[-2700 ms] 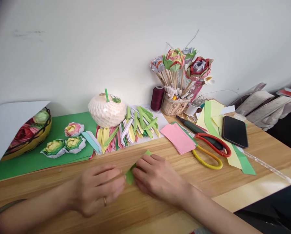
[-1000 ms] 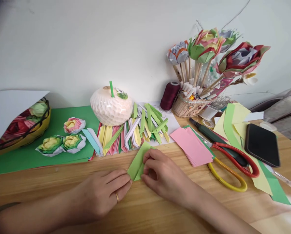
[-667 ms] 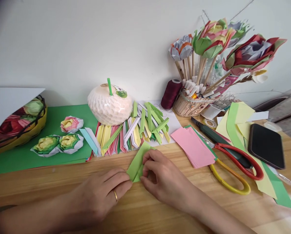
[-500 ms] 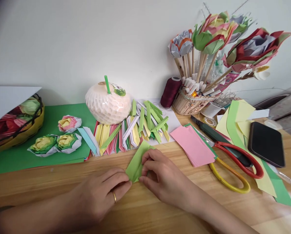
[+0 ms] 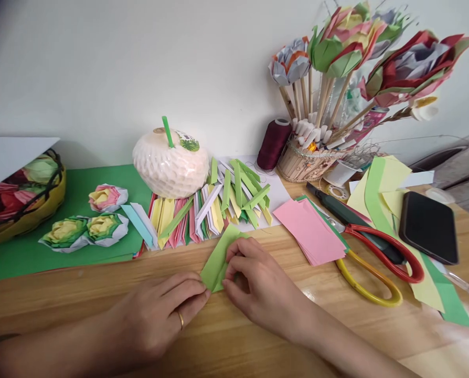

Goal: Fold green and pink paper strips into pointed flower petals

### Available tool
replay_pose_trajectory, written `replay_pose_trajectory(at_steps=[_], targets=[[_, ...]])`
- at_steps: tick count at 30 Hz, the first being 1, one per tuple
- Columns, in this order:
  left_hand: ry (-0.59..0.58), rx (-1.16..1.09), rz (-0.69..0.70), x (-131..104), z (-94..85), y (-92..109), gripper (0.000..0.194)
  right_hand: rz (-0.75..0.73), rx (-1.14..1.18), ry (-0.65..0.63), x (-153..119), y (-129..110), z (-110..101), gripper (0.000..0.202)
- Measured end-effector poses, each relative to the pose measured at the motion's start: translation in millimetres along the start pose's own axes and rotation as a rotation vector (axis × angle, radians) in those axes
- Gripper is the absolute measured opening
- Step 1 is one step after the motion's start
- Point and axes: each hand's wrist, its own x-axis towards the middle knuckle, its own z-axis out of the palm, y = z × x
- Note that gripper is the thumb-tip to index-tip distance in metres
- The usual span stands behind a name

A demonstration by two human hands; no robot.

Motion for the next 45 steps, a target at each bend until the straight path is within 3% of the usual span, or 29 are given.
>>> replay_pose_trajectory(at_steps=[8, 17, 26, 33, 36, 41, 45], targets=[[0.009, 0.015, 0.021, 4.1, -7.6, 0.9, 0.035, -0.033, -0.062, 0.091, 0.5, 2.9, 8.6, 0.017], [-0.097, 0.058, -0.028, 2.0, -1.5, 0.3, 0.035, -0.038, -0.089, 0.084, -1.7, 4.0, 7.0, 0.018], [-0.104, 0.087, -0.031, -2.5, 3.7, 1.2, 0.028, -0.052, -0.112, 0.11, -0.6, 5.7, 9.7, 0.018], [-0.104, 0.126, 0.009, -2.0, 2.0, 1.9, 0.035, -0.049, -0.127, 0.064, -0.9, 8.7, 6.0, 0.013], [-0.113, 0.13, 0.033, -3.3, 2.4, 1.0, 0.033, -0.116, -0.154, 0.022, -2.4, 11.6, -2.0, 0.007], [-0.013, 0.201, 0.049, -2.1, 2.4, -8.0, 0.017, -0.366, -0.291, -0.098, -7.8, 10.0, -12.0, 0.021], [-0.015, 0.286, 0.037, 2.1, -3.7, -13.7, 0.022, -0.375, -0.339, -0.137, -11.6, 2.0, -6.1, 0.025]])
